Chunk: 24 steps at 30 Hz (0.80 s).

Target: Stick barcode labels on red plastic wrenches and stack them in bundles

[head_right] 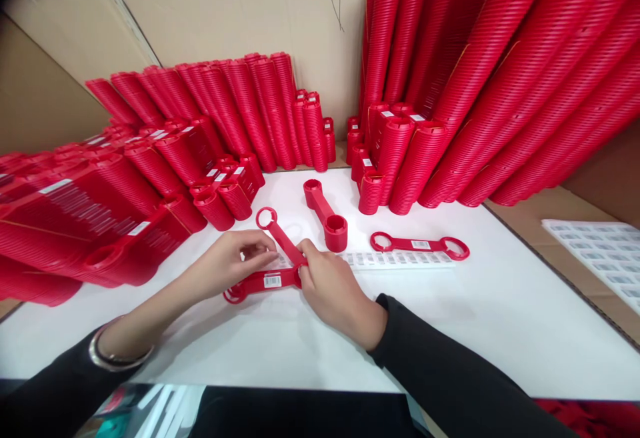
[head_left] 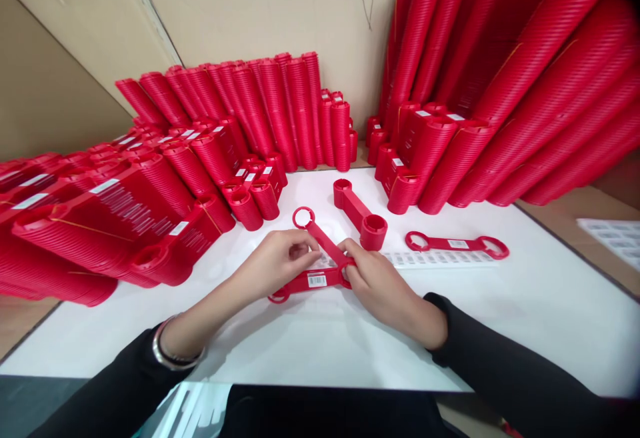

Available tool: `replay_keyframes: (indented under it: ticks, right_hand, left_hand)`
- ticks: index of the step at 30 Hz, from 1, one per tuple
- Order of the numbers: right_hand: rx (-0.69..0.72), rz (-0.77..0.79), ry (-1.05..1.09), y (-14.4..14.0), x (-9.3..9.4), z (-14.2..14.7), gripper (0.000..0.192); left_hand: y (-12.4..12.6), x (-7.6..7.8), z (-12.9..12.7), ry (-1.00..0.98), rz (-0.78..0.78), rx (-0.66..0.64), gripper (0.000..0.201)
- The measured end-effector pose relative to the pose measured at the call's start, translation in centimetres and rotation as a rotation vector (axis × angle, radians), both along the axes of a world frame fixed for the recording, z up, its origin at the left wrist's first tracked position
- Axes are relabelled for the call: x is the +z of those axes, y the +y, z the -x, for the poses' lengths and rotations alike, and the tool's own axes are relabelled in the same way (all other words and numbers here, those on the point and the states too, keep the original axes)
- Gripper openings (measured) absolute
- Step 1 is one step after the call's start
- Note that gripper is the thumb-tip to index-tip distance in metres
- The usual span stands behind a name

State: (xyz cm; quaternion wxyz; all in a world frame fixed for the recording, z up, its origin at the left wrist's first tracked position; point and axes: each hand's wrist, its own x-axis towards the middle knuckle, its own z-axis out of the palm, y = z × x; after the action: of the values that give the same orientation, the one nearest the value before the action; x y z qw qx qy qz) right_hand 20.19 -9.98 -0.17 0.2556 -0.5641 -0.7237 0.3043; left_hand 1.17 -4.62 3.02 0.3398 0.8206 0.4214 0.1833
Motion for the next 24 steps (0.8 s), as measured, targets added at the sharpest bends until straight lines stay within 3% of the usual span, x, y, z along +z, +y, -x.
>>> replay_keyframes:
  ticks: [4,7,24]
  right_hand:
    - [0.0,-0.012,-0.026,-0.06,0.02,0.13,0.012]
    - [0.01,-0.013,-0.021,-0.08,0.01,0.23,0.011]
    - [0.021,-0.006,0.005,-0.14,0.03,0.42,0.01]
  left_hand:
    - [0.12,0.51,-0.15,-0.184,0.209,0.104,0.025]
    - [0.08,0.56,-0.36,-0.253,0.284,0.138,0.027]
    - [-0.07,0.21,-0.7,-0.2,0.293,0.149,0.024]
